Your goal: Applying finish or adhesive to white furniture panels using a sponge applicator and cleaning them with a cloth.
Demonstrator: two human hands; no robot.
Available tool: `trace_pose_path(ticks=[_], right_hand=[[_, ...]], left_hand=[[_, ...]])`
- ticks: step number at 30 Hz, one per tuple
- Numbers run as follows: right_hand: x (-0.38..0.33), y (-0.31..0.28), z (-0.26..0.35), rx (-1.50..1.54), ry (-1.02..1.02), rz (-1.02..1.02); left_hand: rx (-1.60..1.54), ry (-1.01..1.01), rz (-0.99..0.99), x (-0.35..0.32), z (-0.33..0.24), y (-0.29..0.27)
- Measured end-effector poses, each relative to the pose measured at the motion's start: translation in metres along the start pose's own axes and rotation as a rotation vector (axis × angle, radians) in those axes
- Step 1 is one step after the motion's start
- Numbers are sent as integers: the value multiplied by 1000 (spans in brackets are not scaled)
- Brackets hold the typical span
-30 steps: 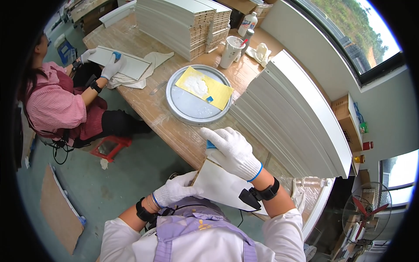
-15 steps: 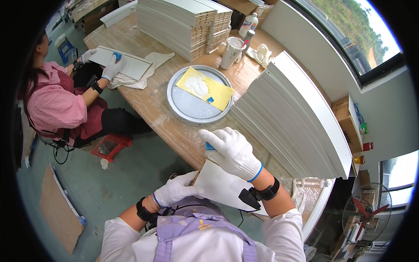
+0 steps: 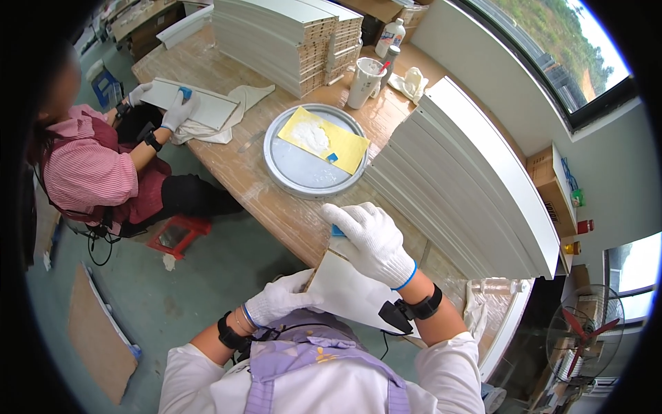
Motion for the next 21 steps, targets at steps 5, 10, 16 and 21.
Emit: trace_pose_path(ticks=[5, 10, 16, 21], right_hand=[[0, -1, -4, 27, 31, 0], [1, -6, 4, 46, 58, -68], [-15, -5, 6, 29, 47, -166], [-32, -14, 4, 193, 235, -409]], left_hand=[[24, -9, -5, 2, -10, -4], [-53, 63, -27, -2, 2, 0], [-149, -58, 48, 8, 19, 5], [-229, -83, 46, 21, 40, -6]])
Point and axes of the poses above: each hand's wrist, its own x-axis towards the middle knuckle, its own y-axis out of the palm, z = x × y, the point moved 3 cm from there along x, towards the middle knuckle, and after that the axes turned 14 degrees about -y, right-handed, at the moved point
